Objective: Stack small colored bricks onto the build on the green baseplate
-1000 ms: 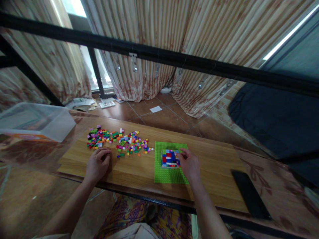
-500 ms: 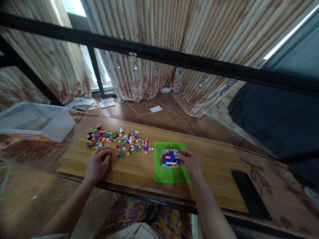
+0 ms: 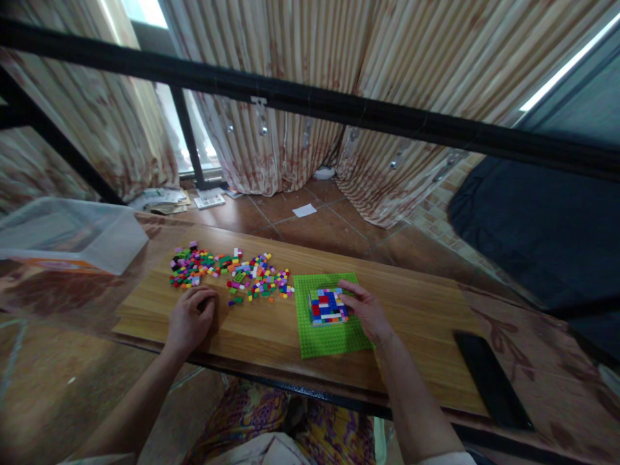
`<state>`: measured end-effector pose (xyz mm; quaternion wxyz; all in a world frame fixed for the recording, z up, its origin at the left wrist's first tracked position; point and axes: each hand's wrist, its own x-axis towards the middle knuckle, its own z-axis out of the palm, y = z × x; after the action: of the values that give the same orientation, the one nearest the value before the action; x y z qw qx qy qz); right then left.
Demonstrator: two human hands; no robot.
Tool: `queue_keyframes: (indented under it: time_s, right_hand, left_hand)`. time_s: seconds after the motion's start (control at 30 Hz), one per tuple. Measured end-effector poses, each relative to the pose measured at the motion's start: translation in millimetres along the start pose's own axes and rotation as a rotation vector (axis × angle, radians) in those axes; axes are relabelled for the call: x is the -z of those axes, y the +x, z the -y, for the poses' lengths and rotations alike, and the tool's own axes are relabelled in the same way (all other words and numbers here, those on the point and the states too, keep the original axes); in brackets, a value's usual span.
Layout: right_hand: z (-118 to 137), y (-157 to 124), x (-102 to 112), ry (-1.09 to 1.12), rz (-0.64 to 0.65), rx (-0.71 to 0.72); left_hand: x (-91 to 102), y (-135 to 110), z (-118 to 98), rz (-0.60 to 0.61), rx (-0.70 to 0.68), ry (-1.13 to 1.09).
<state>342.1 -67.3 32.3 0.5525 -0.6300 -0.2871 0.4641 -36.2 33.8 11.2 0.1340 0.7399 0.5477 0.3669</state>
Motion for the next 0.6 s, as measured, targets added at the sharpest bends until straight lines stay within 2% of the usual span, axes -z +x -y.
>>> queue_keyframes:
  time_s: [0.2,0.6]
  right_hand:
    - [-1.4,3.7,2.5,-0.056,0.118,0.011]
    - [-6.0,10.0,0.1,-0.055,0.100,0.007]
  left_hand:
    - [1.1,0.2,-1.5,0.009,0.012,-0.005]
    - [-0.5,-0.4,-0.4,0.007,0.008,0.013]
